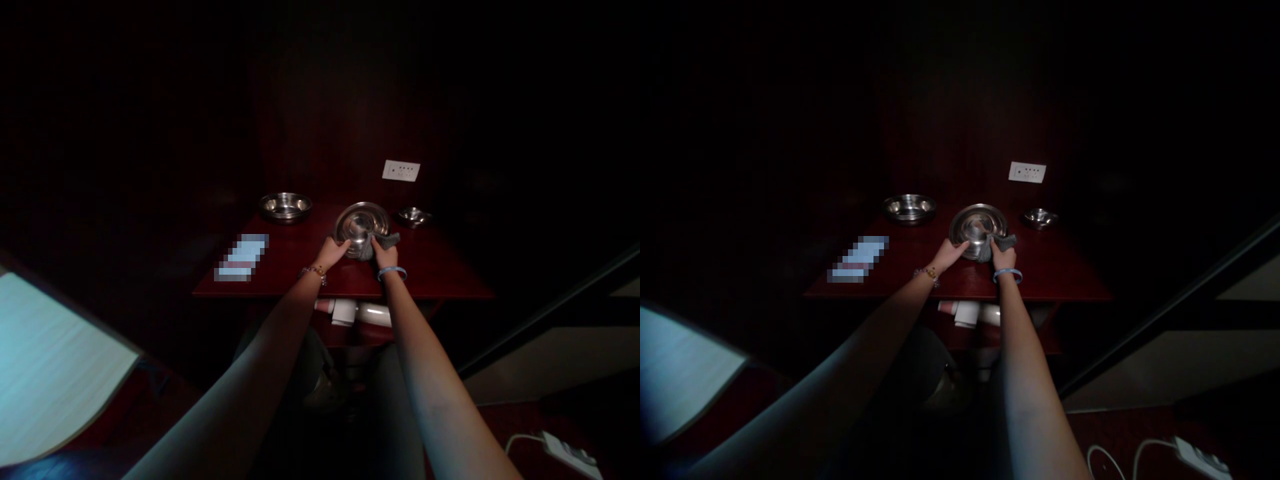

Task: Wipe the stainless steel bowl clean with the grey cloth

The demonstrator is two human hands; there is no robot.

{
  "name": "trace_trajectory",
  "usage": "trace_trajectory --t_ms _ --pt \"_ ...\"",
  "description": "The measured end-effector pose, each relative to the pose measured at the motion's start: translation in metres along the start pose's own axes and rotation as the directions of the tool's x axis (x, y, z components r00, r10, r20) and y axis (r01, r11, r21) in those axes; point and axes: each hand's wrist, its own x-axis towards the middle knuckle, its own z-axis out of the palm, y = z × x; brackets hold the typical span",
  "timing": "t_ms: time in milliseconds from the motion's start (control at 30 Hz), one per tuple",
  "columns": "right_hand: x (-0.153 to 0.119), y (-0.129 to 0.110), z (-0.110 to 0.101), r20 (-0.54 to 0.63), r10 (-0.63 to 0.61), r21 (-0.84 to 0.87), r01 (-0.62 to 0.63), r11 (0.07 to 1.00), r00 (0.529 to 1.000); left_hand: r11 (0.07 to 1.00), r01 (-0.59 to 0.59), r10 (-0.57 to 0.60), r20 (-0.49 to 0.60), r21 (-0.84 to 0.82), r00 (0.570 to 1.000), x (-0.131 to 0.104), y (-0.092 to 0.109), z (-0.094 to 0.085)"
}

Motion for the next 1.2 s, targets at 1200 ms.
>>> trace_trajectory --t_ms 1200 --pt "0.007 0.008 0.001 0.015 -0.025 0.027 0.025 0.999 1.000 0.999 -0.017 0.016 0.023 0.030 1.000 -0.005 0.004 0.001"
